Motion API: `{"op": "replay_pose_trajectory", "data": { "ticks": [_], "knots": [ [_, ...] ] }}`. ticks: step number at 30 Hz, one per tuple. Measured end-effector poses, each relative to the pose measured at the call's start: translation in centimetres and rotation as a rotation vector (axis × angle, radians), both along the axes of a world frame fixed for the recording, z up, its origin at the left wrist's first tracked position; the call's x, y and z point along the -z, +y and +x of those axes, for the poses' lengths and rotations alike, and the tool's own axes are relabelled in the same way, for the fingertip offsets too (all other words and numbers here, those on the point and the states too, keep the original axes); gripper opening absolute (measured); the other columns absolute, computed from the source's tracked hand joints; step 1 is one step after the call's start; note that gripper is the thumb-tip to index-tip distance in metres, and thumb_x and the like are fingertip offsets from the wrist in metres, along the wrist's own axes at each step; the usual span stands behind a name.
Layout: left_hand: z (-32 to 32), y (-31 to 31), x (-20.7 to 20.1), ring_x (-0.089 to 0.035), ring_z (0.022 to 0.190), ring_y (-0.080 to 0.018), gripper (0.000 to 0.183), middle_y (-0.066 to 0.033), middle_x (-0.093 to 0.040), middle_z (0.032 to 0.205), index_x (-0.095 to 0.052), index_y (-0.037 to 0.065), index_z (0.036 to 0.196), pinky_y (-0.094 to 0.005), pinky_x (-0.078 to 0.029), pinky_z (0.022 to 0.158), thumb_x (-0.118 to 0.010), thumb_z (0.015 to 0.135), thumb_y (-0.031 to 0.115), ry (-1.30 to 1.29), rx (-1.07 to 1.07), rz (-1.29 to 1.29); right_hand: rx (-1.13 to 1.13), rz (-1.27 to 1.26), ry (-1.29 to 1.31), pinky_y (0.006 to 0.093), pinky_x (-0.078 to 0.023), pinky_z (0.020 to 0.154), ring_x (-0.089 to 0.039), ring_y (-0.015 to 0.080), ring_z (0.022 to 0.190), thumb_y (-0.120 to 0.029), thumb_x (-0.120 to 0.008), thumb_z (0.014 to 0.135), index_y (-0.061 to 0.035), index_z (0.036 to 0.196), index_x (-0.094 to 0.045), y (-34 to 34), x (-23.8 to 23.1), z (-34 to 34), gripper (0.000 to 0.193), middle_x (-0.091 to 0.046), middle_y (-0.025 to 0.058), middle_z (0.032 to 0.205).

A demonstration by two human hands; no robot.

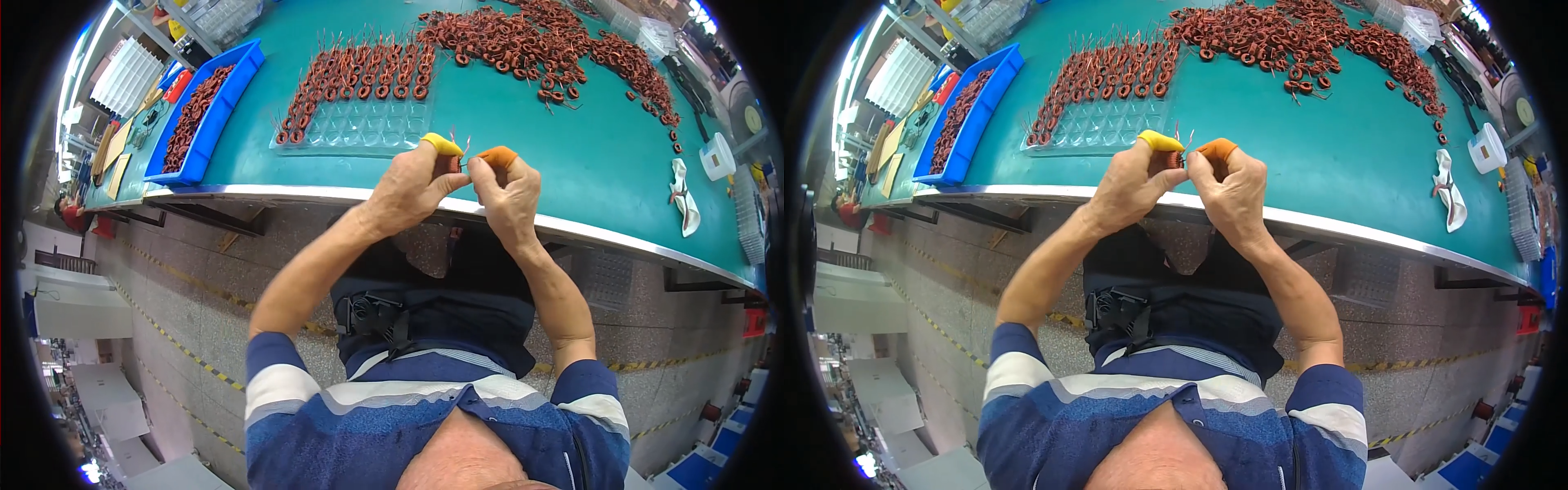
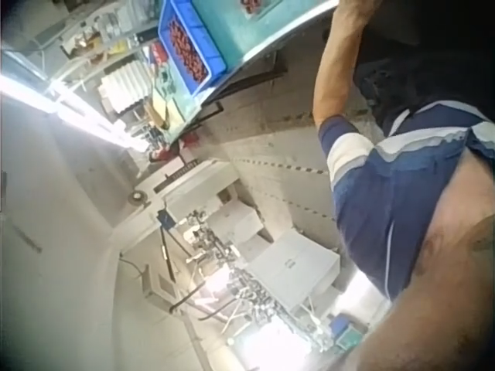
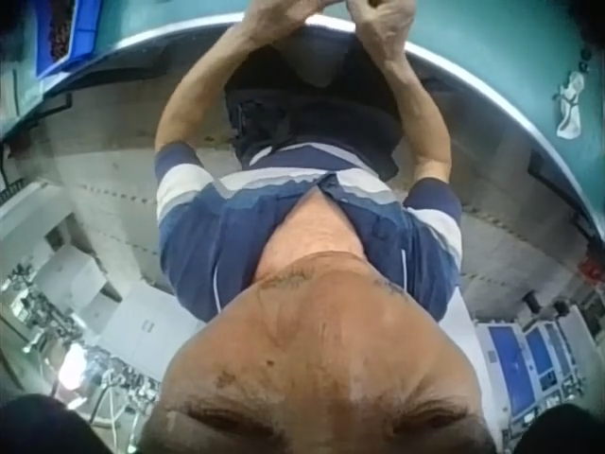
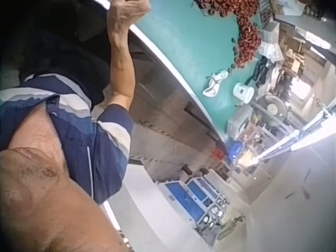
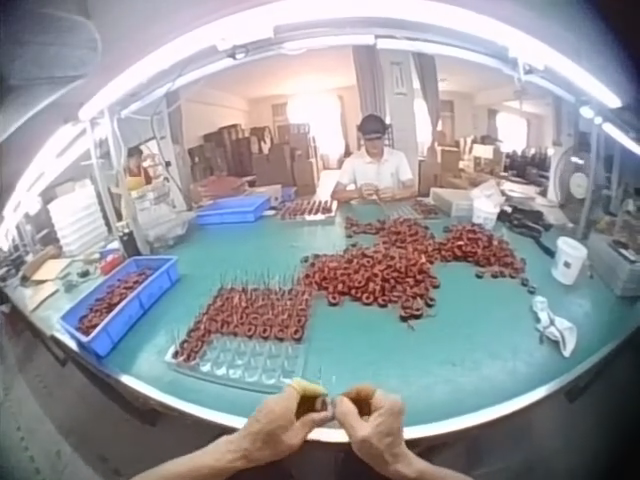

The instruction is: Assembling electronic components by winding wire around toroidal cores and organizing them in a tray.

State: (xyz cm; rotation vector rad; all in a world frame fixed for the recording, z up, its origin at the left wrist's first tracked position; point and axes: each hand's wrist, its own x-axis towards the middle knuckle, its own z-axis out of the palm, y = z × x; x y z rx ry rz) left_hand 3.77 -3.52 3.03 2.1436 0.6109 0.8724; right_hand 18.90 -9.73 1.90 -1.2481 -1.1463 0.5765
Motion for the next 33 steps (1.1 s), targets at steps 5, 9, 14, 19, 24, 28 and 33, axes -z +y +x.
{"op": "replay_pose_trajectory", "data": {
  "ticks": [5, 9, 14, 19, 24, 28, 33],
  "knots": [
    [1.1, -1.8, 2.0, -0.060, 0.071, -0.0172, 0.030, -0.0107, -0.056, 0.084, -0.042, -0.001, 0.115, -0.0292, -0.055, 0.059, -0.053, 0.098, 0.021, -0.633, 0.238, -0.656, -0.200, -0.104, 0.444, 0.0196, -0.034, 0.043, -0.045, 0.0050, 0.045, -0.018, -0.065, 0.086, 0.0009, 0.076, -0.063, 0.1, -0.2, 0.7, 0.021, -0.053, -0.0007, 0.055],
    [0.6, -2.1, 2.5, -0.060, 0.073, -0.0178, 0.030, -0.0108, -0.055, 0.086, -0.040, -0.001, 0.119, -0.0291, -0.054, 0.062, -0.047, 0.100, 0.021, -0.681, 0.221, -0.720, -0.218, -0.148, 0.407, 0.0187, -0.037, 0.048, -0.048, 0.0048, 0.051, -0.022, -0.068, 0.086, 0.0017, 0.090, -0.063, 0.4, 0.1, 0.1, 0.024, -0.057, 0.0003, 0.063],
    [0.0, -1.6, 2.3, -0.059, 0.070, -0.0157, 0.030, -0.0093, -0.057, 0.088, -0.042, 0.000, 0.121, -0.0275, -0.050, 0.058, -0.048, 0.099, 0.018, -0.565, 0.122, -0.758, -0.303, -0.092, 0.477, 0.0183, -0.041, 0.053, -0.052, 0.0053, 0.060, -0.021, -0.072, 0.085, 0.0025, 0.106, -0.058, 0.9, 0.7, -0.4, 0.034, -0.059, 0.0018, 0.074],
    [-0.2, -1.7, 2.9, -0.057, 0.064, -0.0129, 0.022, -0.0063, -0.057, 0.081, -0.048, 0.000, 0.114, -0.0245, -0.047, 0.055, -0.047, 0.099, 0.017, -0.551, -0.012, -0.809, -0.229, 0.026, 0.329, 0.0188, -0.046, 0.058, -0.056, 0.0065, 0.067, -0.014, -0.072, 0.084, 0.0033, 0.111, -0.056, 1.2, 1.8, -1.5, 0.036, -0.059, 0.0021, 0.080],
    [-0.3, -1.7, 3.5, -0.056, 0.062, -0.0124, 0.021, -0.0056, -0.057, 0.080, -0.050, 0.001, 0.111, -0.0243, -0.045, 0.053, -0.049, 0.099, 0.019, -0.617, -0.066, -0.827, -0.124, 0.032, 0.343, 0.0189, -0.050, 0.061, -0.058, 0.0075, 0.069, -0.019, -0.074, 0.084, 0.0024, 0.120, -0.049, 0.6, 2.0, -1.3, 0.049, -0.059, 0.0042, 0.086],
    [-0.5, -1.4, 3.4, -0.055, 0.061, -0.0114, 0.019, -0.0053, -0.057, 0.080, -0.051, 0.002, 0.110, -0.0230, -0.044, 0.052, -0.048, 0.099, 0.017, -0.598, -0.071, -0.799, -0.155, -0.007, 0.263, 0.0201, -0.050, 0.061, -0.058, 0.0084, 0.067, -0.022, -0.074, 0.084, 0.0031, 0.122, -0.047, 0.8, 1.4, -1.3, 0.054, -0.060, 0.0056, 0.086],
    [-1.1, -1.6, 3.3, -0.054, 0.061, -0.0094, 0.018, -0.0041, -0.057, 0.080, -0.051, 0.001, 0.108, -0.0214, -0.044, 0.053, -0.046, 0.100, 0.017, -0.506, -0.046, -0.701, -0.335, -0.061, 0.349, 0.0210, -0.049, 0.063, -0.060, 0.0083, 0.071, -0.013, -0.072, 0.085, 0.0026, 0.116, -0.053, 1.6, 0.6, -2.0, 0.040, -0.062, 0.0031, 0.085]
  ]
}}
